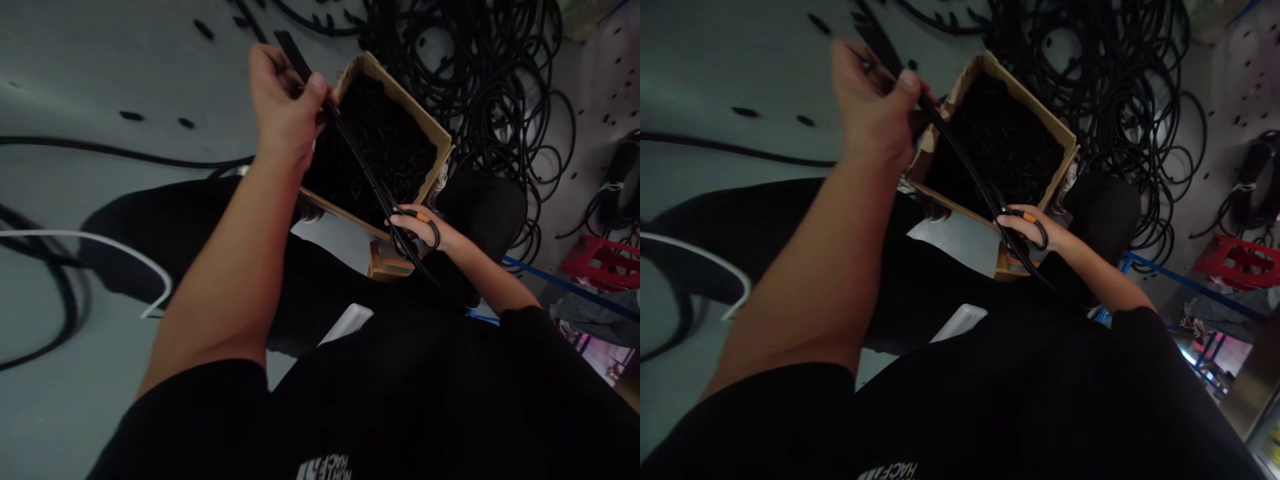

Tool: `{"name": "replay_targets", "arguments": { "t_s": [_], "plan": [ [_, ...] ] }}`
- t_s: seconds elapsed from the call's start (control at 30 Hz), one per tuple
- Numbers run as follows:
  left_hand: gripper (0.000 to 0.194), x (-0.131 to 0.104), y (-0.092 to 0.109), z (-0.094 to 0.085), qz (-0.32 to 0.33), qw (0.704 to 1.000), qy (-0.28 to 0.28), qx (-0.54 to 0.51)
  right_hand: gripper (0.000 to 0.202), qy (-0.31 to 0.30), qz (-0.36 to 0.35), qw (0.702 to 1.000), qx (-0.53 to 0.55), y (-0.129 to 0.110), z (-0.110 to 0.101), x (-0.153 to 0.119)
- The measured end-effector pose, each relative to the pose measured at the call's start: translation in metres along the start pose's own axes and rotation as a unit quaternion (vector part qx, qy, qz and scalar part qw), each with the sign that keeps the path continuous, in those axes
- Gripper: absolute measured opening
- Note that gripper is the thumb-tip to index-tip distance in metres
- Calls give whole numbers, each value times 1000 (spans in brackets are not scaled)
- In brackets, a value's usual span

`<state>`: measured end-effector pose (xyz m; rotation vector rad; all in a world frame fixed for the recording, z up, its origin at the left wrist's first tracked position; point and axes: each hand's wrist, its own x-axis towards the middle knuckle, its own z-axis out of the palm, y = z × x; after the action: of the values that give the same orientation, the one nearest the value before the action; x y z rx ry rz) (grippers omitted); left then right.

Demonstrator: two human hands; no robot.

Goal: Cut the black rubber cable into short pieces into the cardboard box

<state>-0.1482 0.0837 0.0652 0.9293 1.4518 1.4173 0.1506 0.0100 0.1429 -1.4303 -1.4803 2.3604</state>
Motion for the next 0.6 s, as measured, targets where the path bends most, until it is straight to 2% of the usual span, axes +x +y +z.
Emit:
{"name": "replay_targets", "arguments": {
  "t_s": [0.07, 0.1, 0.17, 0.23, 0.27, 0.3, 0.33, 0.4, 0.5, 0.53, 0.57, 0.6],
  "plan": [
    [83, -3, 7, 3, -16, 1000, 5, 1, 55, 37, 3, 999, 37, 12, 17, -21],
    [85, -7, 15, 3, -29, 999, -15, 3, 54, 36, -7, 999, 35, 19, 25, -30],
    [87, -18, 34, 3, -60, 991, -118, 12, 50, 5, -35, 999, -5, 35, 45, -40],
    [88, -30, 53, -1, -94, 959, -267, 28, 40, -21, -48, 997, -63, 51, 66, -40],
    [87, -34, 60, -3, -111, 938, -325, 35, 35, -20, -44, 995, -86, 58, 77, -37],
    [87, -38, 65, -4, -125, 926, -354, 35, 31, -8, -43, 994, -101, 65, 88, -34],
    [85, -39, 66, -5, -138, 925, -354, 29, 30, 10, -47, 993, -108, 70, 97, -29],
    [80, -36, 56, -3, -160, 943, -291, 3, 33, 41, -60, 993, -94, 79, 109, -21],
    [73, -23, 15, 5, -186, 965, -181, 40, 34, 26, -36, 999, 22, 91, 117, -15],
    [70, -19, -3, 6, -188, 959, -173, 119, 37, 13, -21, 997, 73, 95, 119, -15],
    [64, -17, -21, 7, -180, 934, -181, 248, 42, 4, -5, 993, 122, 99, 120, -15],
    [56, -17, -39, 6, -167, 884, -211, 383, 48, 0, 10, 986, 165, 102, 122, -16]
  ]
}}
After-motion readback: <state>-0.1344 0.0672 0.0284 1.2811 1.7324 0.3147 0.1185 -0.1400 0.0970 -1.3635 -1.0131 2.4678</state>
